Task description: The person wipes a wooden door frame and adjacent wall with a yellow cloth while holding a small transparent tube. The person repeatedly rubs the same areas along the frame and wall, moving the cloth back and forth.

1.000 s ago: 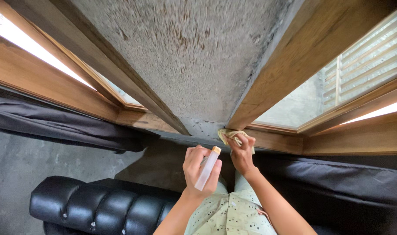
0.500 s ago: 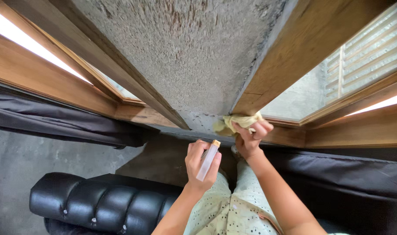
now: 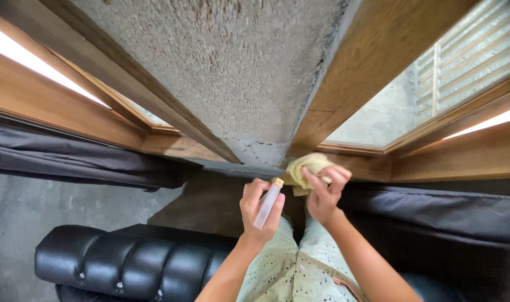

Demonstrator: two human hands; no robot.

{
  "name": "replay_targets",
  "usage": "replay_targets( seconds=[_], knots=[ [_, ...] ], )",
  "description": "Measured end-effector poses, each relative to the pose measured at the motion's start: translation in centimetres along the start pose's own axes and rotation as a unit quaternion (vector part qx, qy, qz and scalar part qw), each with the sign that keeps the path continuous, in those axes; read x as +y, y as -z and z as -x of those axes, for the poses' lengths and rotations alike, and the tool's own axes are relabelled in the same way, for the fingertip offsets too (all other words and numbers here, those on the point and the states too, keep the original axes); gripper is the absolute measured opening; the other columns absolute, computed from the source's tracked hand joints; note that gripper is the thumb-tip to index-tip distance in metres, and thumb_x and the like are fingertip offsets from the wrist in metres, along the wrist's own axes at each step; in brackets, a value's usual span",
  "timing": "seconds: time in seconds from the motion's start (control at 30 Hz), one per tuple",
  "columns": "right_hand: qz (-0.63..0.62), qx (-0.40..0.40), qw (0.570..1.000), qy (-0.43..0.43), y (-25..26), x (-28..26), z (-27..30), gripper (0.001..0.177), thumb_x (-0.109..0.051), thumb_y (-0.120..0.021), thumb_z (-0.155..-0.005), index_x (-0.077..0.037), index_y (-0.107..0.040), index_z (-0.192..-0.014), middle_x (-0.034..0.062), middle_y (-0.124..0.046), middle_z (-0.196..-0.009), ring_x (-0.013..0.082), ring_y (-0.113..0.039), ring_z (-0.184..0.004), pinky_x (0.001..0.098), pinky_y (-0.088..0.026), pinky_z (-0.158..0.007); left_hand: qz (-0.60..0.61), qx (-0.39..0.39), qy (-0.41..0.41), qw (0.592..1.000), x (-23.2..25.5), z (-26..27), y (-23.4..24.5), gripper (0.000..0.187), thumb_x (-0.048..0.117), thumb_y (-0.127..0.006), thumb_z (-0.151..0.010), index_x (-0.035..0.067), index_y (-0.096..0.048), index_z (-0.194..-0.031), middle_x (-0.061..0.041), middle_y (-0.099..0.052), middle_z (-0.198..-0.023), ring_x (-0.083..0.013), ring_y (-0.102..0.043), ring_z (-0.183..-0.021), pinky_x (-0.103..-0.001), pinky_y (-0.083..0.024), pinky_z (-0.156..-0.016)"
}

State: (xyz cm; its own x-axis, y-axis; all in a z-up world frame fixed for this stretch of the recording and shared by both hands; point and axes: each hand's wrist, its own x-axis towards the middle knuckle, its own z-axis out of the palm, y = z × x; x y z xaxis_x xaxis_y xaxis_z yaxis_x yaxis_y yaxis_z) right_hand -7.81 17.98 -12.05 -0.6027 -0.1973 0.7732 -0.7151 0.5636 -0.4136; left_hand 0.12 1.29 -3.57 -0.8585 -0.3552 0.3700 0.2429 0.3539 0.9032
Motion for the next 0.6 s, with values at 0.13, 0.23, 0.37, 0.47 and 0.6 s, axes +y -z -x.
replay_targets(
  seconds=[0.13,0.23,0.37,0.47,0.6],
  knots=[
    [0.039,-0.020,0.998,0.043,-1.6,2.4,-0.9,0.045,0.006,-0.070,-0.079,-0.018,-0.076,-0.116,0.0095,-0.047,-0.126,0.0351,-0.044,-0.122,0.0441,-0.039,-0.104,0.003,-0.008,0.010,1.000,-0.3,-0.1,0.0,0.015,0.012,-0.071,-0.087,0.002,-0.063,-0.095,-0.012,-0.065,-0.089,-0.0294,-0.056,-0.079,-0.038,-0.046,-0.074],
    [0.044,-0.013,0.993,0.110,-4.7,5.3,1.1,0.056,0.005,-0.067,-0.068,-0.025,-0.077,-0.115,0.0048,-0.043,-0.119,0.0320,-0.040,-0.114,0.0435,-0.037,-0.098,0.027,0.000,0.033,0.999,-0.8,-0.1,-0.2,0.014,0.012,-0.070,-0.087,0.002,-0.063,-0.093,-0.011,-0.064,-0.086,-0.0277,-0.057,-0.079,-0.037,-0.046,-0.072],
    [0.048,-0.115,0.990,0.073,-7.0,7.5,6.2,0.059,0.006,-0.066,-0.067,-0.025,-0.077,-0.117,0.0021,-0.051,-0.125,0.0307,-0.044,-0.112,0.0429,-0.039,-0.095,0.031,0.008,0.051,0.998,-2.2,0.3,-0.7,0.012,0.011,-0.070,-0.088,0.002,-0.063,-0.090,-0.009,-0.064,-0.086,-0.0255,-0.058,-0.079,-0.036,-0.046,-0.073],
    [0.048,-0.174,0.983,0.040,-7.4,7.9,8.0,0.060,0.008,-0.065,-0.070,-0.023,-0.077,-0.120,0.0030,-0.052,-0.126,0.0311,-0.046,-0.111,0.0420,-0.041,-0.097,0.038,0.013,0.074,0.996,-3.6,0.8,-1.6,0.011,0.011,-0.070,-0.088,0.002,-0.063,-0.089,-0.008,-0.064,-0.083,-0.0242,-0.058,-0.077,-0.036,-0.046,-0.072],
    [-0.005,-0.173,0.985,0.010,-4.6,7.0,8.1,0.059,0.008,-0.063,-0.069,-0.017,-0.075,-0.121,0.0101,-0.052,-0.122,0.0347,-0.047,-0.110,0.0442,-0.041,-0.099,0.025,0.027,0.066,0.997,-6.1,1.8,-3.2,0.013,0.011,-0.070,-0.086,0.002,-0.061,-0.086,-0.007,-0.061,-0.081,-0.0234,-0.057,-0.075,-0.035,-0.045,-0.071]
  ],
)
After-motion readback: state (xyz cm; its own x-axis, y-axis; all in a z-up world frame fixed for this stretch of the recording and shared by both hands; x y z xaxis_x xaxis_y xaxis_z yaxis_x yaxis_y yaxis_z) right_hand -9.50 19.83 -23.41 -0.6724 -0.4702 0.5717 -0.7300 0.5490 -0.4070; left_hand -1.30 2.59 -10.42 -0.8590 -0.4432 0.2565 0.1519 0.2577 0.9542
